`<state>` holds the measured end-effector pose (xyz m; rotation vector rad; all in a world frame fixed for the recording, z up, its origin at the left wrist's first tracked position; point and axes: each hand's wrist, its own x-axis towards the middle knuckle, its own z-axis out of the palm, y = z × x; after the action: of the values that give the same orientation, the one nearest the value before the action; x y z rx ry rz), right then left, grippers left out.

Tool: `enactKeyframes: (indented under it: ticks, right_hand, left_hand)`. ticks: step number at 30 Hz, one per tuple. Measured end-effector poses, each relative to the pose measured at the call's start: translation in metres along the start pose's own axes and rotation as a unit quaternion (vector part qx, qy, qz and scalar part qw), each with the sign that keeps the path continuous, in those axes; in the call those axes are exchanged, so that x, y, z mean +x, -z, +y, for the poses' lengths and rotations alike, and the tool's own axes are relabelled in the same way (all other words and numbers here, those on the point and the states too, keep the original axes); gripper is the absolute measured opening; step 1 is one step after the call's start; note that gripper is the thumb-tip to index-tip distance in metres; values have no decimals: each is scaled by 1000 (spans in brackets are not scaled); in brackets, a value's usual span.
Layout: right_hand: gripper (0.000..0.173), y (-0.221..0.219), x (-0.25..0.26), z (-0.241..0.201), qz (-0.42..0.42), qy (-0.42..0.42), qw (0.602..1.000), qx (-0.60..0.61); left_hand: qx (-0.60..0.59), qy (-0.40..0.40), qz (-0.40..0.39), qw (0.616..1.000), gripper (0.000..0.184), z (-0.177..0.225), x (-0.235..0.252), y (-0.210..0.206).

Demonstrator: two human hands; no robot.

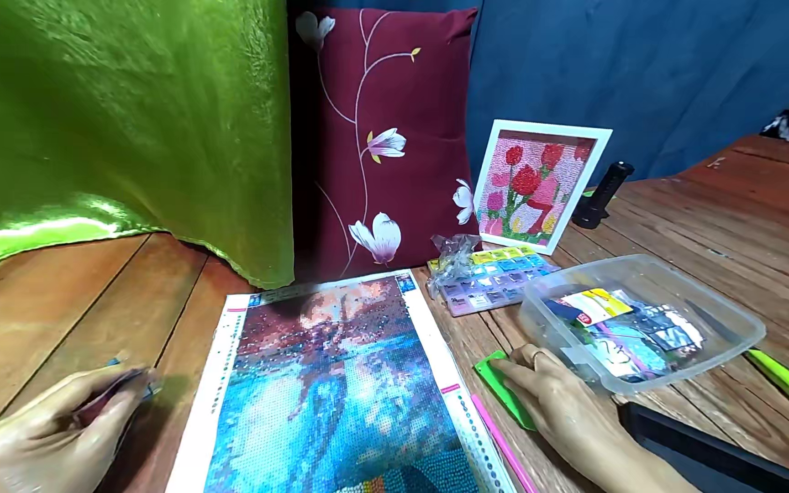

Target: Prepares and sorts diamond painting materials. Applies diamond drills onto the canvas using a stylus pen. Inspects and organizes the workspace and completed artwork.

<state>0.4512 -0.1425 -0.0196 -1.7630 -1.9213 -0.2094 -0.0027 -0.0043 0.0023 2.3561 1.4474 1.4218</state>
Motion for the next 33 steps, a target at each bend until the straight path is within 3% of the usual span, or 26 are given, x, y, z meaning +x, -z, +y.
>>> enactKeyframes:
  ticks: [4, 9, 15, 19, 25, 28, 33]
  right_hand:
    - [26, -6, 1, -1, -3, 16, 999, -32]
    - [11, -5, 4, 0, -3, 15, 999, -42]
    - [28, -8, 4, 0, 16, 55, 996, -61]
    - [31, -9, 4, 0, 16, 68, 994, -81]
    - [10, -5, 6, -4, -20, 43, 996, -81]
    - [16, -1, 5, -5, -36, 28, 998, -50]
    - [42, -3, 3, -4, -40, 38, 998, -38]
  left_hand:
    - [7, 3, -6, 1000, 23, 2, 0, 1]
    - [10, 10, -11, 1000, 22, 9, 2, 2]
    - [0, 2, -23, 1000, 24, 5, 1, 3]
    - [6, -2, -14, 1000, 23, 5, 1, 2]
    - [7, -3, -13, 1000, 23, 5, 1, 1]
    - [6, -7, -10, 1000, 23, 5, 1, 1]
    - [7, -9, -7, 1000, 23, 2, 0, 0]
